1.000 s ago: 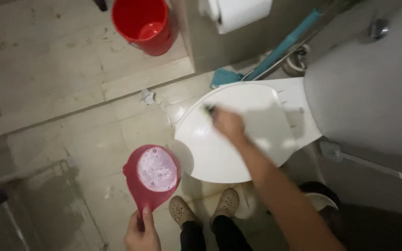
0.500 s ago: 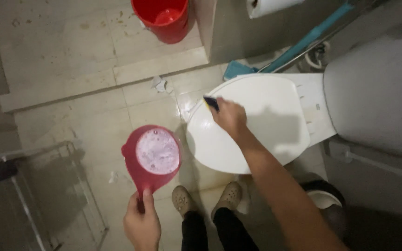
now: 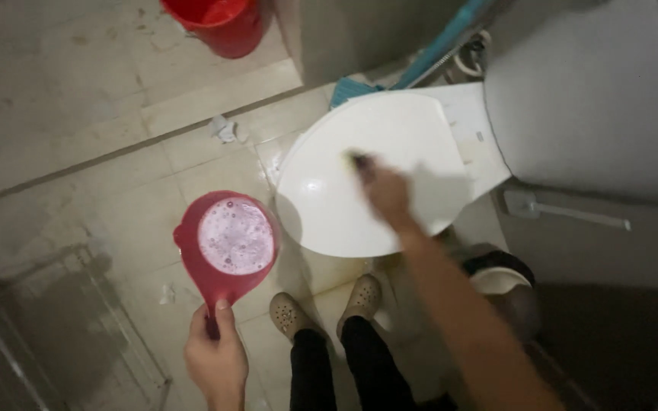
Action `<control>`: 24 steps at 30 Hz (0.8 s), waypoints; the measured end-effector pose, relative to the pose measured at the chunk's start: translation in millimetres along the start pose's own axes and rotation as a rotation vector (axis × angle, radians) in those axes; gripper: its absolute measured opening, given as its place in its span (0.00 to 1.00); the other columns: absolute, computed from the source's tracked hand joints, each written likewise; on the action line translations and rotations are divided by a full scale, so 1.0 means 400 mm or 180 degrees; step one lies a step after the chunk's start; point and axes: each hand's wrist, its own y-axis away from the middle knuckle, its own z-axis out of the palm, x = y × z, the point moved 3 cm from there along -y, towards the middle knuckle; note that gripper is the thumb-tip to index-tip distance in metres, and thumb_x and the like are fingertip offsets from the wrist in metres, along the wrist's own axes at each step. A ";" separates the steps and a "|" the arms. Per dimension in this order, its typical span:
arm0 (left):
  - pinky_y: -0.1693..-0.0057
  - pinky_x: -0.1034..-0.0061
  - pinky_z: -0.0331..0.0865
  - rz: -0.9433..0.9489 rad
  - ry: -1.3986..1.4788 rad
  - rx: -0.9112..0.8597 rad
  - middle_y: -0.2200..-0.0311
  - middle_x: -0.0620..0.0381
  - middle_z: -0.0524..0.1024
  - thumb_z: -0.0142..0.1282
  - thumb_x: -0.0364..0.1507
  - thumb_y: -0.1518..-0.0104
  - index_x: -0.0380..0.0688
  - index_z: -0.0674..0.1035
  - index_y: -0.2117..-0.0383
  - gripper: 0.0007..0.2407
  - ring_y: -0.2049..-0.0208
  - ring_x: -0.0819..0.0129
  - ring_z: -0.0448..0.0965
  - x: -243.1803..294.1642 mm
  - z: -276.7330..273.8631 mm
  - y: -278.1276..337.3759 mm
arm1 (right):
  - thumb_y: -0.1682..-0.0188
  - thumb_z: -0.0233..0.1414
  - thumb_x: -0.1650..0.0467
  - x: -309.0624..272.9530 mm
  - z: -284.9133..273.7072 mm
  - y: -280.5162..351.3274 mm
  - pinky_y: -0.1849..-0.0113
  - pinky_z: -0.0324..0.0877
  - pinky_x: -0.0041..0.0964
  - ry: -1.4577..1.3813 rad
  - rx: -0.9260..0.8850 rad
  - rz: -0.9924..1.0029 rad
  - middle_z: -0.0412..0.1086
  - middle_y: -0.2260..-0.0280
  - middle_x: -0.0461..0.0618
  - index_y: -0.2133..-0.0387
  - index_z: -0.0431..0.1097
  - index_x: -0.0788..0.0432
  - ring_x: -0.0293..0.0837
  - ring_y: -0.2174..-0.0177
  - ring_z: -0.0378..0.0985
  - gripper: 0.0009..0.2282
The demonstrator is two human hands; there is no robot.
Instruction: The person cleans a toilet in a bathroom. They first rinse a white container in the sink, then pour soapy water from a red bucket into a red scoop. Using a yellow sponge, they scrub the toilet tank and the toilet seat with the soapy water.
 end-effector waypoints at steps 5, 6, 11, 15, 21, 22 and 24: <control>0.56 0.64 0.73 -0.0042 -0.0218 -0.0086 0.69 0.46 0.82 0.55 0.41 0.38 0.39 0.82 0.54 0.18 0.67 0.58 0.83 0.021 0.014 0.019 | 0.43 0.46 0.56 0.013 0.026 0.286 0.77 0.74 0.43 -0.0176 -0.0244 -0.0409 0.76 0.77 0.52 0.48 0.74 0.50 0.47 0.82 0.75 0.18; 0.56 0.64 0.73 -0.0051 -0.0218 -0.0175 0.69 0.46 0.82 0.55 0.41 0.37 0.40 0.82 0.53 0.17 0.67 0.58 0.83 0.026 0.016 0.019 | 0.44 0.51 0.57 0.061 0.010 0.321 0.78 0.75 0.42 -0.0346 -0.0110 -0.0116 0.76 0.78 0.49 0.47 0.73 0.47 0.46 0.83 0.75 0.16; 0.57 0.65 0.72 0.0100 -0.0123 -0.0198 0.70 0.47 0.82 0.56 0.41 0.37 0.40 0.82 0.53 0.17 0.68 0.58 0.82 0.028 0.044 0.039 | 0.45 0.52 0.55 0.245 -0.147 0.125 0.75 0.73 0.46 0.0220 0.0496 0.0531 0.75 0.76 0.52 0.49 0.70 0.58 0.48 0.80 0.75 0.21; 0.57 0.65 0.73 0.0061 -0.0212 -0.0243 0.71 0.47 0.82 0.57 0.41 0.38 0.42 0.83 0.54 0.16 0.69 0.58 0.83 0.051 0.075 0.066 | 0.43 0.47 0.56 0.081 -0.020 0.171 0.80 0.67 0.48 -0.0147 -0.0186 0.0609 0.71 0.85 0.57 0.51 0.77 0.48 0.53 0.85 0.70 0.17; 0.58 0.65 0.73 0.0387 -0.0400 -0.0367 0.69 0.47 0.82 0.57 0.42 0.38 0.40 0.83 0.55 0.17 0.67 0.59 0.83 0.089 0.115 0.084 | 0.45 0.50 0.58 0.234 -0.142 0.328 0.80 0.70 0.40 -0.0226 0.0586 -0.0278 0.73 0.78 0.50 0.50 0.74 0.59 0.44 0.82 0.73 0.20; 0.58 0.65 0.73 0.0395 -0.0411 -0.0372 0.69 0.47 0.82 0.57 0.42 0.38 0.40 0.83 0.55 0.17 0.67 0.59 0.83 0.106 0.125 0.087 | 0.45 0.50 0.58 0.263 -0.190 0.265 0.78 0.72 0.40 -0.0426 0.0502 0.0145 0.74 0.76 0.51 0.50 0.72 0.59 0.44 0.81 0.75 0.19; 0.57 0.65 0.73 0.0432 -0.0448 -0.0475 0.70 0.47 0.82 0.55 0.41 0.38 0.41 0.83 0.55 0.17 0.67 0.57 0.83 0.133 0.145 0.102 | 0.46 0.51 0.58 0.298 -0.278 0.162 0.75 0.74 0.41 -0.0830 0.0299 0.1019 0.75 0.74 0.52 0.51 0.69 0.60 0.45 0.78 0.78 0.19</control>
